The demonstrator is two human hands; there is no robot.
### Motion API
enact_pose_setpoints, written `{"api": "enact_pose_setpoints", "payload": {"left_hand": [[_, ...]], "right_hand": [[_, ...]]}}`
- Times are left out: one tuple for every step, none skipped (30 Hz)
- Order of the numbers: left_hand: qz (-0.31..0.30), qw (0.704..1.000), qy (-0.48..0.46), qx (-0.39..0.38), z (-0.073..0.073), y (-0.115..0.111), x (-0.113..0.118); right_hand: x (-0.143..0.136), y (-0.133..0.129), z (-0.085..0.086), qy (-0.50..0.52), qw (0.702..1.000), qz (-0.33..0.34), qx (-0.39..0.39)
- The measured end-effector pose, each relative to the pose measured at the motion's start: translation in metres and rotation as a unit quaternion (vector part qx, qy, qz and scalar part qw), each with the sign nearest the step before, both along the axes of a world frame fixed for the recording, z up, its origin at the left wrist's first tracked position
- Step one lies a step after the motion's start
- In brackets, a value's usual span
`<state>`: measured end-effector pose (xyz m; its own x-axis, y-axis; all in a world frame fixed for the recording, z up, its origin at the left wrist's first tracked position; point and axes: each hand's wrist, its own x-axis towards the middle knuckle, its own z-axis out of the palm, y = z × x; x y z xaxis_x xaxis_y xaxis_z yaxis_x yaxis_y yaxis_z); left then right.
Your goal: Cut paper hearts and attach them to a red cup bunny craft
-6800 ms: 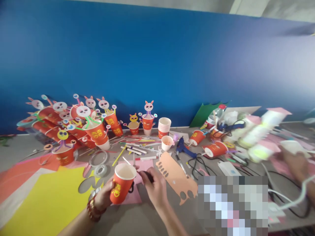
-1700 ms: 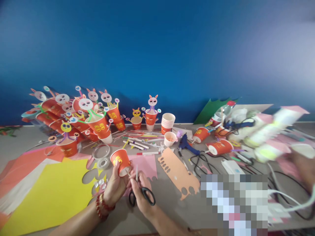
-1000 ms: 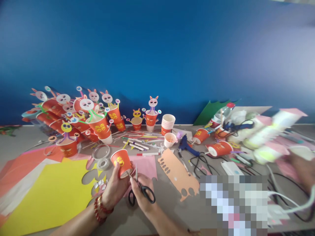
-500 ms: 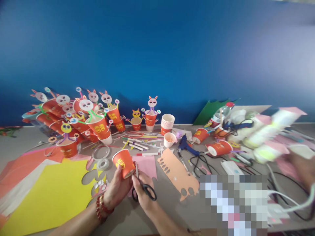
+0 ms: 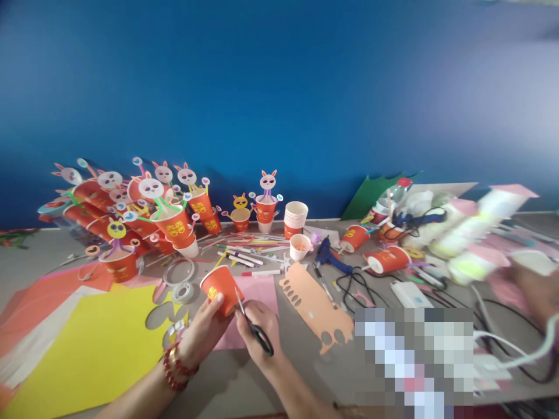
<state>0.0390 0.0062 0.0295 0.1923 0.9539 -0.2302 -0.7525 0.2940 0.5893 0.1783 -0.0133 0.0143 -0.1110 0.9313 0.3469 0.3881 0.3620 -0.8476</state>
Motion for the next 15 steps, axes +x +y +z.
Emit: {"api": "enact_pose_setpoints", "payload": {"left_hand": [[-0.007,1.000,-0.003,-0.003,-0.0001,0.0004,0.0003],[-0.015,1.000,-0.011,-0.009,-0.0006,0.0007,0.0007],[-0.022,0.999,-0.020,-0.017,-0.0015,0.0009,0.0012],[-0.027,0.999,-0.028,-0.024,-0.0025,0.0010,0.0017],[-0.030,0.999,-0.033,-0.030,-0.0036,0.0009,0.0022],[-0.031,0.998,-0.037,-0.032,-0.0045,0.0006,0.0025],[-0.032,0.998,-0.040,-0.032,-0.0053,0.0003,0.0029],[-0.033,0.998,-0.042,-0.030,-0.0059,-0.0002,0.0031],[-0.035,0.998,-0.045,-0.027,-0.0063,-0.0007,0.0034],[-0.038,0.998,-0.049,-0.023,-0.0065,-0.0012,0.0038],[-0.040,0.997,-0.055,-0.020,-0.0067,-0.0017,0.0043],[-0.042,0.997,-0.063,-0.017,-0.0068,-0.0021,0.0048],[-0.045,0.996,-0.070,-0.013,-0.0067,-0.0023,0.0055],[-0.047,0.996,-0.076,-0.008,-0.0065,-0.0026,0.0062],[-0.049,0.995,-0.082,-0.004,-0.0062,-0.0028,0.0069]], "right_hand": [[0.0001,0.0003,-0.0019,0.008,1.000,-0.001,-0.003],[0.0001,0.0003,-0.0034,0.018,1.000,-0.003,-0.006],[0.0001,0.0003,-0.0045,0.028,1.000,-0.003,-0.010],[0.0001,0.0000,-0.0049,0.037,0.999,-0.004,-0.013],[-0.0001,-0.0003,-0.0045,0.044,0.999,-0.006,-0.014],[-0.0003,-0.0008,-0.0034,0.051,0.999,-0.008,-0.015],[-0.0005,-0.0013,-0.0018,0.057,0.998,-0.007,-0.016],[-0.0009,-0.0019,0.0001,0.064,0.998,-0.008,-0.017],[-0.0013,-0.0025,0.0019,0.071,0.997,-0.011,-0.018],[-0.0017,-0.0031,0.0035,0.078,0.997,-0.017,-0.020],[-0.0021,-0.0037,0.0045,0.084,0.996,-0.024,-0.025],[-0.0024,-0.0042,0.0049,0.091,0.995,-0.032,-0.032],[-0.0028,-0.0047,0.0046,0.098,0.994,-0.041,-0.040],[-0.0031,-0.0051,0.0039,0.106,0.992,-0.048,-0.048],[-0.0033,-0.0054,0.0028,0.114,0.991,-0.051,-0.054]]}}
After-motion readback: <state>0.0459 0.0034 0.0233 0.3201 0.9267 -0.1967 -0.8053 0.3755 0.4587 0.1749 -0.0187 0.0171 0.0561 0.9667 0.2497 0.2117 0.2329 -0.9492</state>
